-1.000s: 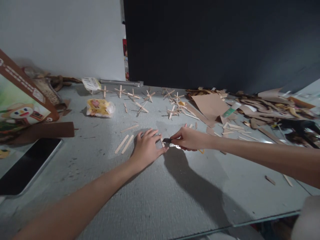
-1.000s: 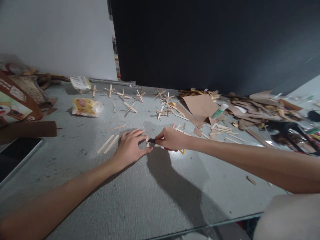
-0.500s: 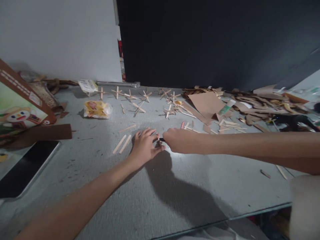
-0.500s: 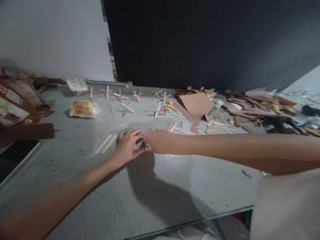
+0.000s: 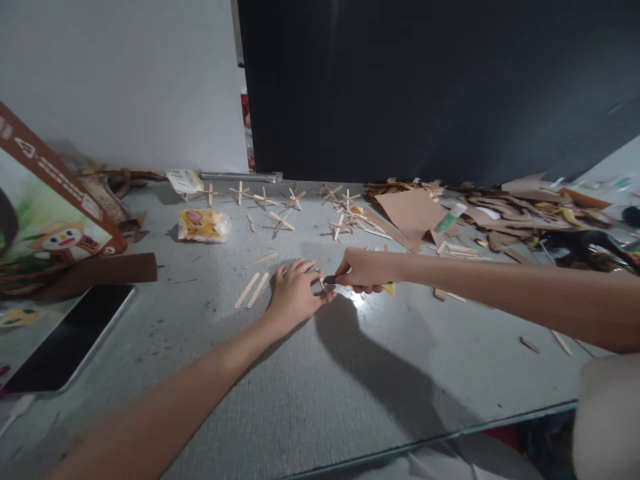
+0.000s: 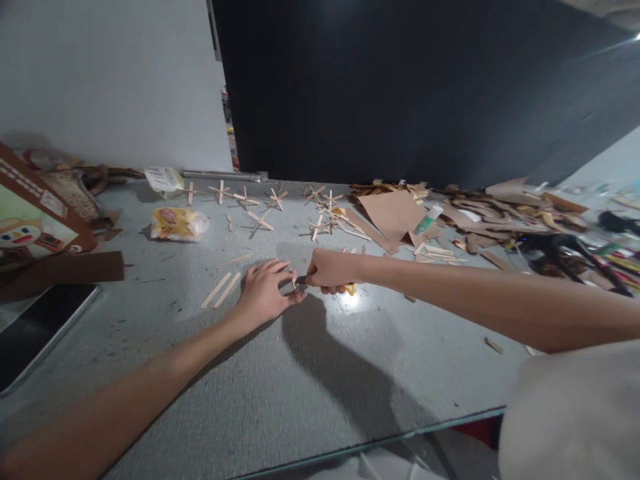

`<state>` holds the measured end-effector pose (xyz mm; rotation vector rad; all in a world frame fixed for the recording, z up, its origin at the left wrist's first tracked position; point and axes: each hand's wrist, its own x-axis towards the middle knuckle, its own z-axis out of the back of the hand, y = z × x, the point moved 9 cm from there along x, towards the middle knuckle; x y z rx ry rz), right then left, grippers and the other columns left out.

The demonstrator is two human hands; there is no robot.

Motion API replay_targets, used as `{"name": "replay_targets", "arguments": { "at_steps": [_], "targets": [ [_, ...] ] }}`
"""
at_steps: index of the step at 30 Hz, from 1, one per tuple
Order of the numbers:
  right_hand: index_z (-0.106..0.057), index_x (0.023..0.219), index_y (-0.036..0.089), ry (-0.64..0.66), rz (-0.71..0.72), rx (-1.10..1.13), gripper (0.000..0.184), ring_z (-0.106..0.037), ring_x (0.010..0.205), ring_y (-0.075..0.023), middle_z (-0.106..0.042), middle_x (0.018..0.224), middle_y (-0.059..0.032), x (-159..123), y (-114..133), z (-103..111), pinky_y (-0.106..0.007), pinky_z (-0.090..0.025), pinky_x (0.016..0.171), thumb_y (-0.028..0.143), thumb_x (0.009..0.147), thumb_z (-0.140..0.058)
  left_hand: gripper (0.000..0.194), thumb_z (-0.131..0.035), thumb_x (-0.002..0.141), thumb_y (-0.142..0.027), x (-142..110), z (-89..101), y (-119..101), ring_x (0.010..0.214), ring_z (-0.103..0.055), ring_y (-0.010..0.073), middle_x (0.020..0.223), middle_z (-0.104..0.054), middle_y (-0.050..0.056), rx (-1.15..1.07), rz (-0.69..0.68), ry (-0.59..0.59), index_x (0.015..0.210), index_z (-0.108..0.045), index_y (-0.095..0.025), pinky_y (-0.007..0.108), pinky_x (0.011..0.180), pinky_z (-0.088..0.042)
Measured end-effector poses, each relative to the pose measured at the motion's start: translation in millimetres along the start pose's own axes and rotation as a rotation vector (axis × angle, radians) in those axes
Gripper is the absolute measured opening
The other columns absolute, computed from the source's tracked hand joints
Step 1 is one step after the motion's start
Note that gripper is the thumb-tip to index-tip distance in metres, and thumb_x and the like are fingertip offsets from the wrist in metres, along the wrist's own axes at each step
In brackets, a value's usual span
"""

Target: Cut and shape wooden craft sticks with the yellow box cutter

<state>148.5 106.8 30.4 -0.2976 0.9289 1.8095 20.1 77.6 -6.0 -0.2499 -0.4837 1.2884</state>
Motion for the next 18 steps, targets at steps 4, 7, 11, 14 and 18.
{"name": "replay_targets", "arguments": {
  "at_steps": [4,7,11,14,18],
  "targets": [
    [-0.069,0.082,0.013,0.107,-0.107,0.316,0.019,-0.035,0.040,-0.0035,-0.057,0.059,0.0023,7,-18,-7,-0.017,-0.029,0.038,0.026,0.096,-0.071,0.037,-0.081,0.089,-0.053,-1,0.4,-1,0.155,-0.044,0.0383,0.157,-0.062,0.010,-0.008,0.020,0.012,0.113,-0.079,-0.026,0.059,0.125,-0.032],
    [-0.069,0.091,0.013,0.197,-0.165,0.479,0.019,-0.031,0.038,-0.0024,-0.057,0.060,0.0031,12,-31,-15,-0.015,-0.024,0.036,0.031,0.098,-0.072,0.033,-0.081,0.089,-0.050,-2,1.9,-2,0.154,-0.046,0.0360,0.156,-0.063,0.009,-0.005,0.023,0.005,0.113,-0.079,-0.027,0.057,0.125,-0.032],
    [-0.066,0.088,0.016,0.190,-0.135,0.469,0.027,-0.029,0.038,-0.0024,-0.053,0.058,0.0054,13,-38,-18,-0.016,-0.021,0.035,0.040,0.097,-0.075,0.031,-0.082,0.088,-0.049,-3,2.7,-3,0.153,-0.048,0.0344,0.153,-0.065,0.009,0.004,0.023,-0.007,0.111,-0.079,-0.027,0.055,0.125,-0.033],
    [-0.069,0.086,0.017,0.055,0.001,0.261,0.029,-0.036,0.039,-0.0051,-0.054,0.056,0.0039,7,-26,-9,-0.019,-0.027,0.038,0.044,0.096,-0.074,0.033,-0.082,0.088,-0.049,-3,2.4,-4,0.153,-0.048,0.0342,0.154,-0.065,0.008,0.007,0.017,-0.009,0.112,-0.079,-0.028,0.055,0.125,-0.033],
    [-0.076,0.090,0.016,-0.097,0.144,-0.182,0.032,-0.047,0.045,-0.0114,-0.054,0.053,0.0011,-4,0,-5,-0.026,-0.040,0.053,0.032,0.106,-0.054,0.036,-0.079,0.091,-0.050,-3,1.2,-2,0.154,-0.047,0.0346,0.156,-0.063,0.010,0.004,0.019,-0.002,0.117,-0.078,-0.027,0.058,0.125,-0.032]
  ]
}}
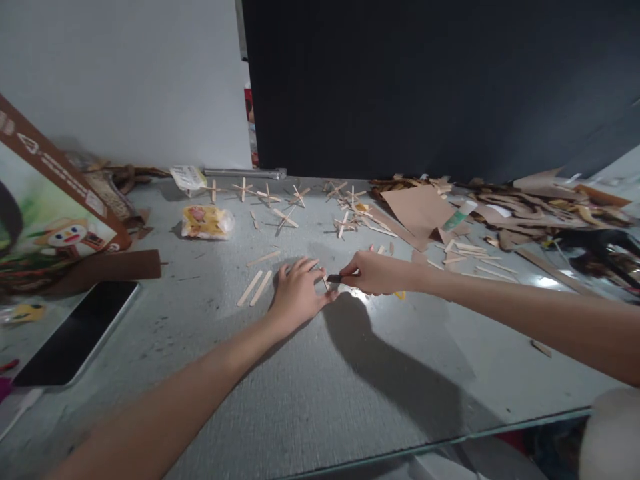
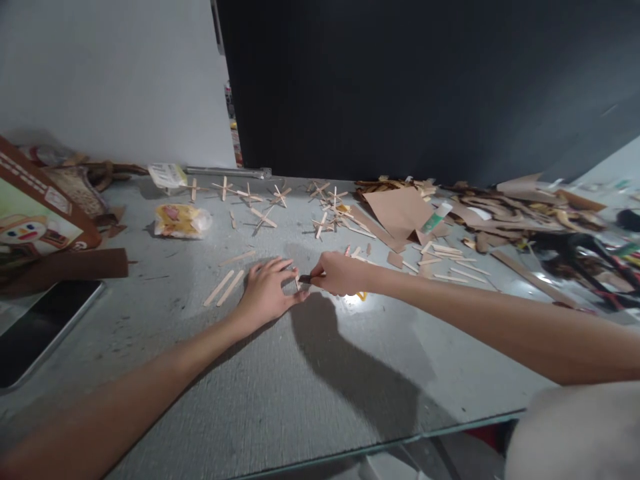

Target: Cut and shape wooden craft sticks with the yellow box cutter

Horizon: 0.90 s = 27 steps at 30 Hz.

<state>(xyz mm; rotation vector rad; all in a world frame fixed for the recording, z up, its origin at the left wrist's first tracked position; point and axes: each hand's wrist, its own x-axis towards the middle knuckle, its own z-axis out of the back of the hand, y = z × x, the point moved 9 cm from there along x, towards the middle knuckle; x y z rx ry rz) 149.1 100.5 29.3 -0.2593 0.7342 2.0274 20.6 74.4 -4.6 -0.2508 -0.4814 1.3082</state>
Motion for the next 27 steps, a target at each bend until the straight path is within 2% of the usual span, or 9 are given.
{"name": "replay_targets", "arguments": {
  "at_steps": [2,4,6,9,11,15,20,23,27],
  "targets": [
    [-0.076,0.090,0.014,-0.087,0.063,-0.266,0.031,-0.058,0.057,-0.0156,-0.060,0.060,-0.0036,-3,16,2,-0.029,-0.043,0.064,0.021,0.105,-0.050,0.038,-0.076,0.093,-0.052,0,-0.8,0,0.154,-0.047,0.0356,0.157,-0.062,0.012,0.003,-0.013,0.008,0.121,-0.077,-0.026,0.061,0.125,-0.032],
    [-0.076,0.096,0.011,-0.156,0.076,-0.464,0.023,-0.068,0.076,-0.0219,-0.070,0.078,-0.0118,-6,29,2,-0.031,-0.043,0.071,0.013,0.101,-0.053,0.040,-0.073,0.095,-0.054,-1,-1.3,0,0.154,-0.047,0.0367,0.157,-0.062,0.013,0.002,-0.039,0.015,0.122,-0.077,-0.025,0.062,0.124,-0.032],
    [-0.074,0.104,0.010,-0.164,0.053,-0.538,0.018,-0.071,0.086,-0.0258,-0.074,0.092,-0.0170,-6,35,-1,-0.031,-0.043,0.072,0.010,0.098,-0.057,0.041,-0.072,0.095,-0.055,-2,-1.1,0,0.153,-0.047,0.0371,0.158,-0.061,0.014,-0.003,-0.058,0.012,0.122,-0.077,-0.025,0.062,0.124,-0.032],
    [-0.072,0.102,0.012,-0.141,0.022,-0.496,0.013,-0.072,0.084,-0.0245,-0.074,0.094,-0.0163,-5,39,-3,-0.029,-0.042,0.069,0.009,0.095,-0.062,0.040,-0.073,0.094,-0.056,-2,-1.0,1,0.153,-0.047,0.0375,0.157,-0.061,0.013,-0.008,-0.058,0.005,0.120,-0.078,-0.025,0.061,0.124,-0.033],
    [-0.071,0.092,0.013,-0.135,0.002,-0.419,0.009,-0.070,0.078,-0.0221,-0.072,0.089,-0.0143,-4,40,1,-0.028,-0.039,0.064,0.008,0.094,-0.063,0.040,-0.073,0.093,-0.056,-2,-1.0,2,0.153,-0.047,0.0377,0.157,-0.062,0.013,-0.010,-0.053,0.000,0.119,-0.078,-0.025,0.061,0.124,-0.033],
    [-0.064,0.071,0.015,-0.052,-0.041,-0.265,0.028,-0.059,0.055,-0.0164,-0.062,0.061,-0.0069,-4,31,4,-0.028,-0.036,0.053,0.013,0.098,-0.059,0.039,-0.074,0.093,-0.055,-1,-0.4,1,0.153,-0.046,0.0380,0.156,-0.062,0.013,-0.015,-0.045,0.002,0.118,-0.078,-0.025,0.062,0.124,-0.033],
    [-0.070,0.077,0.016,0.072,-0.144,0.175,0.031,-0.045,0.039,-0.0102,-0.057,0.053,-0.0007,-4,6,-2,-0.025,-0.036,0.041,0.034,0.101,-0.064,0.033,-0.080,0.090,-0.049,-2,1.7,-1,0.155,-0.046,0.0357,0.156,-0.063,0.012,-0.018,0.009,0.018,0.113,-0.079,-0.025,0.060,0.125,-0.032],
    [-0.068,0.076,0.015,0.082,-0.210,0.395,0.028,-0.038,0.039,-0.0059,-0.056,0.055,0.0009,0,-9,-7,-0.020,-0.030,0.037,0.034,0.096,-0.073,0.032,-0.082,0.089,-0.047,-3,0.9,-1,0.156,-0.045,0.0337,0.157,-0.063,0.011,-0.014,0.021,0.021,0.112,-0.079,-0.025,0.058,0.124,-0.033],
    [-0.064,0.081,0.016,0.193,-0.304,0.739,0.026,-0.029,0.038,-0.0024,-0.055,0.057,0.0032,1,-27,-29,-0.015,-0.022,0.035,0.035,0.093,-0.077,0.035,-0.084,0.088,-0.047,-3,0.5,-1,0.155,-0.047,0.0339,0.156,-0.063,0.010,-0.010,0.009,-0.005,0.113,-0.079,-0.025,0.057,0.125,-0.033]
  ]
}}
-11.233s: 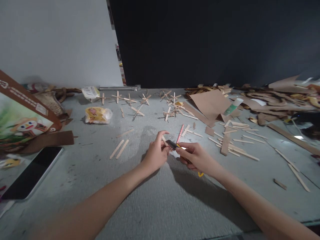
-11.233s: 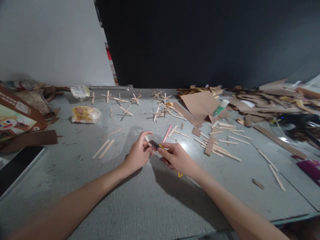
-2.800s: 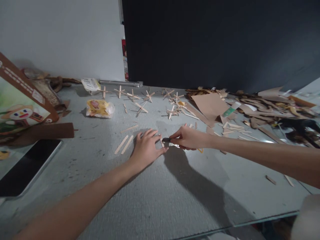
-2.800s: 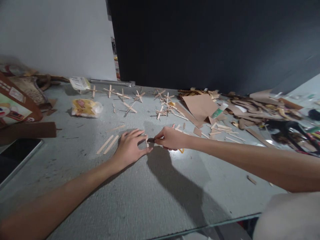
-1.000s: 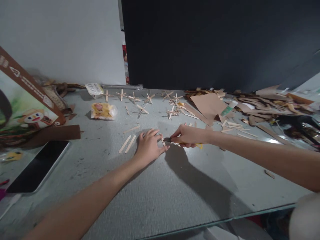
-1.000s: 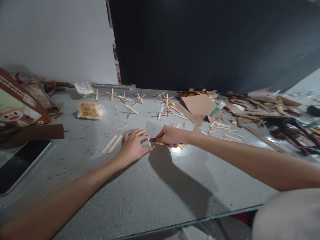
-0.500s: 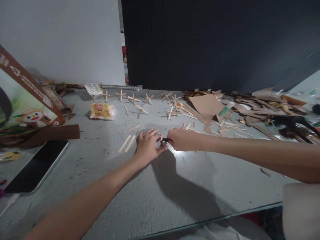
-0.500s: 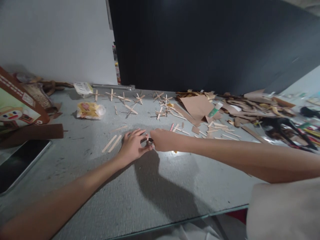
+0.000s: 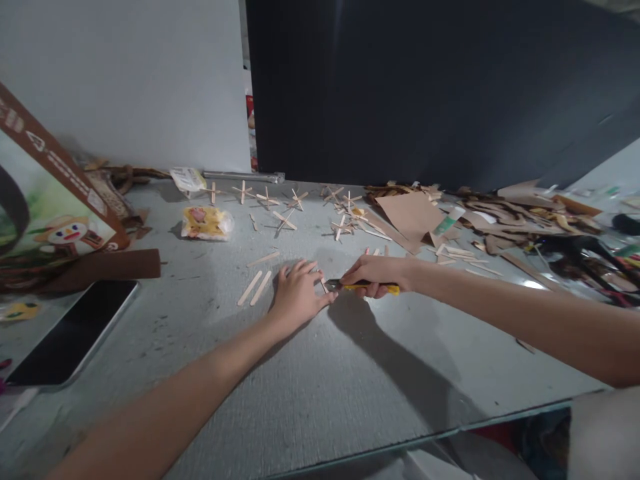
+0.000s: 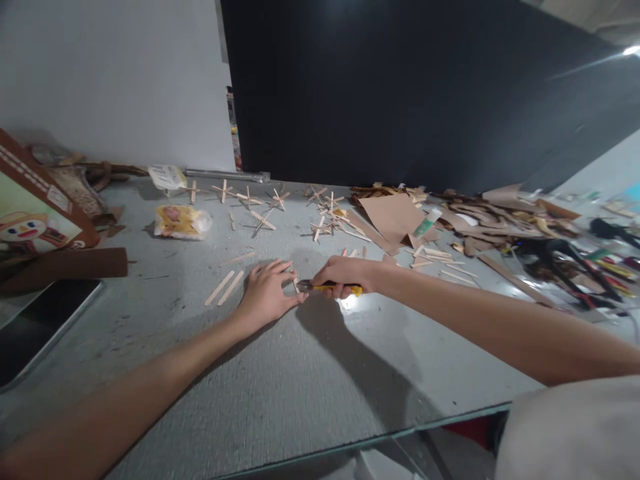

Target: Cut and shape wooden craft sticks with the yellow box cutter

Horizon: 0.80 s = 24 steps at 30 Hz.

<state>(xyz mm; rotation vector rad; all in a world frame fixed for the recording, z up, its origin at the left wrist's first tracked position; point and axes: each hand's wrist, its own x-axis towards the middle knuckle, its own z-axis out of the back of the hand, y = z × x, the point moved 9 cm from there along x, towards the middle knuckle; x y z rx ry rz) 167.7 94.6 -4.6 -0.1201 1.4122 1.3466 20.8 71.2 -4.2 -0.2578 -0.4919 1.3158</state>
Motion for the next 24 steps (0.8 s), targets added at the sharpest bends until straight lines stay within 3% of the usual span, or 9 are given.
{"name": "replay_targets", "arguments": {
  "at_steps": [4,11,24],
  "targets": [
    [-0.065,0.092,0.016,0.033,0.051,0.136,0.022,-0.026,0.038,-0.0023,-0.050,0.057,0.0069,-1,-13,-2,-0.014,-0.019,0.035,0.037,0.097,-0.071,0.034,-0.083,0.087,-0.047,-2,2.5,-1,0.153,-0.049,0.0353,0.154,-0.065,0.011,-0.006,-0.011,-0.031,0.113,-0.081,-0.025,0.057,0.125,-0.034],
    [-0.064,0.077,0.020,-0.238,0.304,-0.340,0.029,-0.041,0.035,-0.0072,-0.054,0.050,0.0059,-24,7,-2,-0.020,-0.031,0.038,0.040,0.098,-0.064,0.030,-0.083,0.088,-0.047,-3,4.7,-3,0.153,-0.049,0.0346,0.153,-0.066,0.011,-0.037,-0.019,-0.048,0.110,-0.081,-0.026,0.058,0.125,-0.033],
    [-0.068,0.081,0.018,-0.268,0.335,-0.434,0.029,-0.041,0.032,-0.0087,-0.053,0.047,0.0060,-27,19,-9,-0.022,-0.034,0.041,0.031,0.102,-0.053,0.031,-0.083,0.088,-0.047,-3,3.0,0,0.154,-0.047,0.0344,0.156,-0.064,0.010,-0.049,-0.007,-0.027,0.109,-0.080,-0.025,0.058,0.125,-0.033]
  ]
}}
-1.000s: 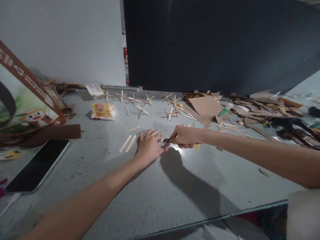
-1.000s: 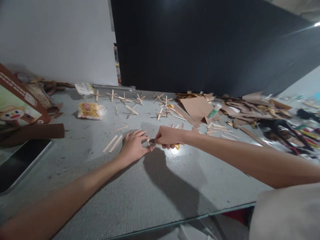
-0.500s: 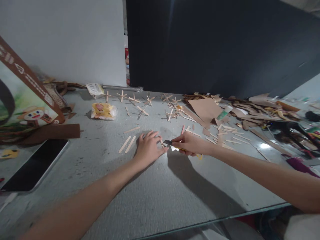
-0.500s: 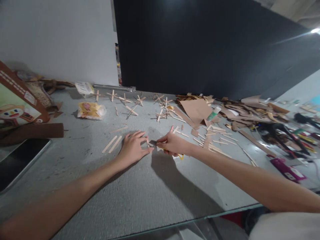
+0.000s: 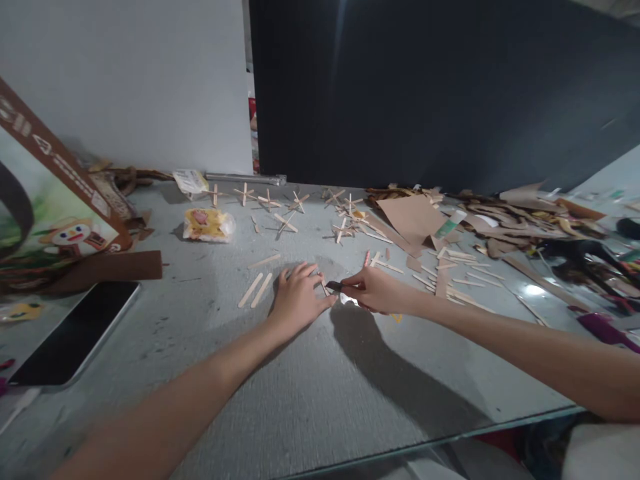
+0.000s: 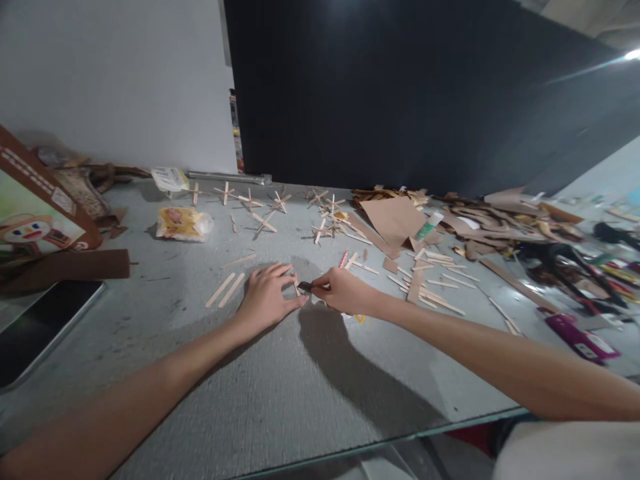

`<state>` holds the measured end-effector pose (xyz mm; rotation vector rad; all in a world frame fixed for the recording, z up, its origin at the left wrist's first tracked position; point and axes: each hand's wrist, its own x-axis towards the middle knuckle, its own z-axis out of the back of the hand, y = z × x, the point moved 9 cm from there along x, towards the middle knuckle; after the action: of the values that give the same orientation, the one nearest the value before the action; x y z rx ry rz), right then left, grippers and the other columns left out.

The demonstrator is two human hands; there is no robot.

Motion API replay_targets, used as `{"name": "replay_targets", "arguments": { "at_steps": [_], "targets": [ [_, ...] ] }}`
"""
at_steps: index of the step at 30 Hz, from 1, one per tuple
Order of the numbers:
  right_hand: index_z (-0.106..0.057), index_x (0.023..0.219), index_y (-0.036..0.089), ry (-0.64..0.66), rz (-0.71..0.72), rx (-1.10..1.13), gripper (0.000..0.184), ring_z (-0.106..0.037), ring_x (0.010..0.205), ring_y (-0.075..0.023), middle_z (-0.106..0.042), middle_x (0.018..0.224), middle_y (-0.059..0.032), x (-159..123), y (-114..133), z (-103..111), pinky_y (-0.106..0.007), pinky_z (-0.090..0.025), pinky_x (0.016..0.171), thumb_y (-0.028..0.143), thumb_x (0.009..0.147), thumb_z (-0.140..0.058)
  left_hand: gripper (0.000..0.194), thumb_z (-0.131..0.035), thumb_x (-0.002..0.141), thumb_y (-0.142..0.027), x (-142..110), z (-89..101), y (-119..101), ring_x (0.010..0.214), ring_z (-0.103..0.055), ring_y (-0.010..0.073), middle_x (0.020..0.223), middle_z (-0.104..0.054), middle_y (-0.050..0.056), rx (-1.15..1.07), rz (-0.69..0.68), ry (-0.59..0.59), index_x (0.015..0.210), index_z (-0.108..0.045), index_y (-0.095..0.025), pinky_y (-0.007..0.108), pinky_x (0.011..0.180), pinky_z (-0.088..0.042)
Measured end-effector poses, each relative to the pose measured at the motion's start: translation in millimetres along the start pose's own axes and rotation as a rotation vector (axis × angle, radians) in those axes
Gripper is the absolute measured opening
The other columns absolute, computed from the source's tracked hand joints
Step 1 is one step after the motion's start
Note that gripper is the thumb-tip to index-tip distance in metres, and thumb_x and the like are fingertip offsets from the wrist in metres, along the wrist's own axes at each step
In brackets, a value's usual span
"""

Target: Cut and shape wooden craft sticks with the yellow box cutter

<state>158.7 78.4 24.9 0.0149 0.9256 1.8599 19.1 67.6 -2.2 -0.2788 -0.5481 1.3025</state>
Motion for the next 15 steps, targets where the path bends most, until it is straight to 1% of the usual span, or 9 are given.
{"name": "replay_targets", "arguments": {
  "at_steps": [4,7,10,13,15],
  "targets": [
    [-0.070,0.085,0.018,0.001,-0.024,0.005,0.027,-0.042,0.032,-0.0093,-0.053,0.047,0.0062,1,-3,0,-0.022,-0.033,0.041,0.034,0.101,-0.055,0.030,-0.084,0.088,-0.046,0,1.4,-1,0.153,-0.048,0.0338,0.155,-0.064,0.010,0.009,0.001,-0.006,0.110,-0.080,-0.025,0.058,0.125,-0.033],
    [-0.072,0.086,0.018,0.003,-0.020,-0.044,0.030,-0.044,0.035,-0.0102,-0.055,0.049,0.0049,3,-2,-1,-0.023,-0.035,0.045,0.034,0.103,-0.053,0.031,-0.084,0.088,-0.046,0,1.4,-1,0.153,-0.049,0.0335,0.155,-0.064,0.010,0.015,0.009,-0.008,0.110,-0.080,-0.026,0.058,0.125,-0.034],
    [-0.074,0.086,0.016,-0.036,0.047,-0.279,0.032,-0.054,0.048,-0.0130,-0.061,0.056,-0.0002,6,5,-1,-0.025,-0.034,0.052,0.024,0.104,-0.049,0.030,-0.083,0.088,-0.046,1,0.9,-1,0.153,-0.049,0.0331,0.155,-0.064,0.010,0.023,0.006,-0.010,0.110,-0.081,-0.026,0.057,0.125,-0.034],
    [-0.076,0.092,0.014,-0.085,0.104,-0.585,0.026,-0.067,0.070,-0.0189,-0.073,0.078,-0.0102,9,16,-4,-0.027,-0.034,0.059,0.016,0.101,-0.052,0.029,-0.079,0.091,-0.049,0,1.1,-2,0.152,-0.050,0.0335,0.154,-0.065,0.010,0.037,-0.008,-0.013,0.111,-0.081,-0.028,0.058,0.125,-0.034],
    [-0.075,0.097,0.012,-0.087,0.107,-0.705,0.021,-0.072,0.082,-0.0232,-0.075,0.091,-0.0160,9,22,-7,-0.028,-0.037,0.063,0.013,0.099,-0.054,0.033,-0.076,0.093,-0.053,0,0.7,-2,0.152,-0.050,0.0345,0.154,-0.065,0.011,0.047,-0.020,-0.003,0.114,-0.081,-0.028,0.059,0.124,-0.035]
  ]
}}
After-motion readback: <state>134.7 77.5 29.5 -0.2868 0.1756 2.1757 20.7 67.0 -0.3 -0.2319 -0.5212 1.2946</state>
